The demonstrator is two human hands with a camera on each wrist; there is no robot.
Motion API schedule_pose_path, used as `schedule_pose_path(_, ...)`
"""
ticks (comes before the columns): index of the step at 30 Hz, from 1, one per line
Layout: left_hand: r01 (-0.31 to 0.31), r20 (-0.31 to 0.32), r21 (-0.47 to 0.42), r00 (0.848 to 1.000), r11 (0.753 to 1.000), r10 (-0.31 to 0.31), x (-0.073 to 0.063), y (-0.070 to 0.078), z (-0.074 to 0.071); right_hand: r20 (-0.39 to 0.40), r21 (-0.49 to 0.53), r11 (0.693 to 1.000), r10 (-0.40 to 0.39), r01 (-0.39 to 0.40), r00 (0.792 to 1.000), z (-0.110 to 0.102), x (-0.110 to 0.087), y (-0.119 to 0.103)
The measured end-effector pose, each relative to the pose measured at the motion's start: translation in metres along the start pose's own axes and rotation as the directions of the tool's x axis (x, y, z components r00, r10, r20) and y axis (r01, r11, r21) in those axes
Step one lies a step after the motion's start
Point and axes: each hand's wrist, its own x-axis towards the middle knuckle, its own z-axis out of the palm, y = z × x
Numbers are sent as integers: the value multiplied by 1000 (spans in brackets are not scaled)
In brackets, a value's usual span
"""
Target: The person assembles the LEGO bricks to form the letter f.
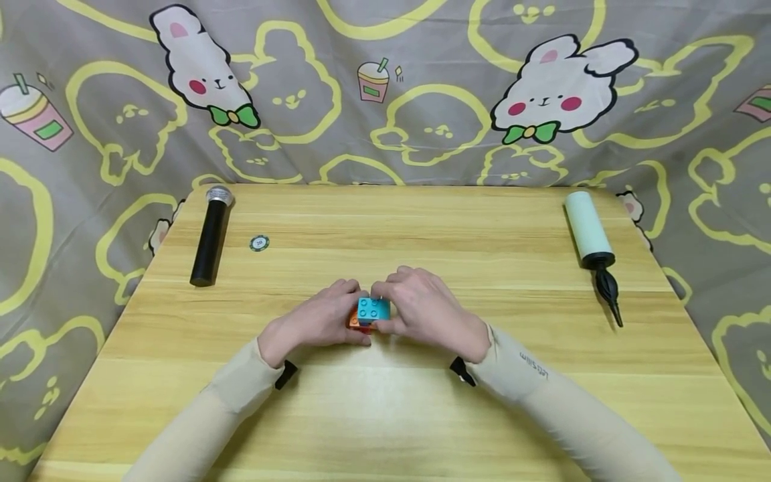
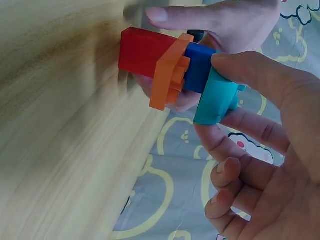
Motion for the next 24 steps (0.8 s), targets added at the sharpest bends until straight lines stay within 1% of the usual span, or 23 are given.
schedule_pose_path(4,-32,-34,-35,999,999,31,1,0,-1,-12,-17,1000,20,-20,1000,1,-1,0)
schedule_pose_path(8,-28,-49,-58,999,998,25,2,-2,-2,-49,-31,999,14,-15,999,1,-3,1)
schedule_pose_path(12,-4,-77,-88,997,996,-3,2,-5,-4,-109,-41,999,-31,27,994,-3,-6,3)
schedule_pose_path(15,14,-93,-142,995,990,-28,2,-6,-6,-149,-62,995,-83,74,985,-6,-8,4)
schedule_pose_path(17,28,-86,-204,995,978,-46,2,-7,-8,-161,-92,991,-111,97,981,-7,-9,5)
schedule_pose_path(19,42,-67,-275,996,961,-63,3,-7,-9,-154,-128,985,-135,115,979,-5,-12,4)
schedule_pose_path(22,53,-32,-384,997,922,-71,3,-7,-10,-117,-176,976,-148,126,982,1,-17,2)
schedule_pose_path(24,50,-16,-437,998,898,-64,2,-6,-10,-92,-199,971,-153,133,984,6,-19,0)
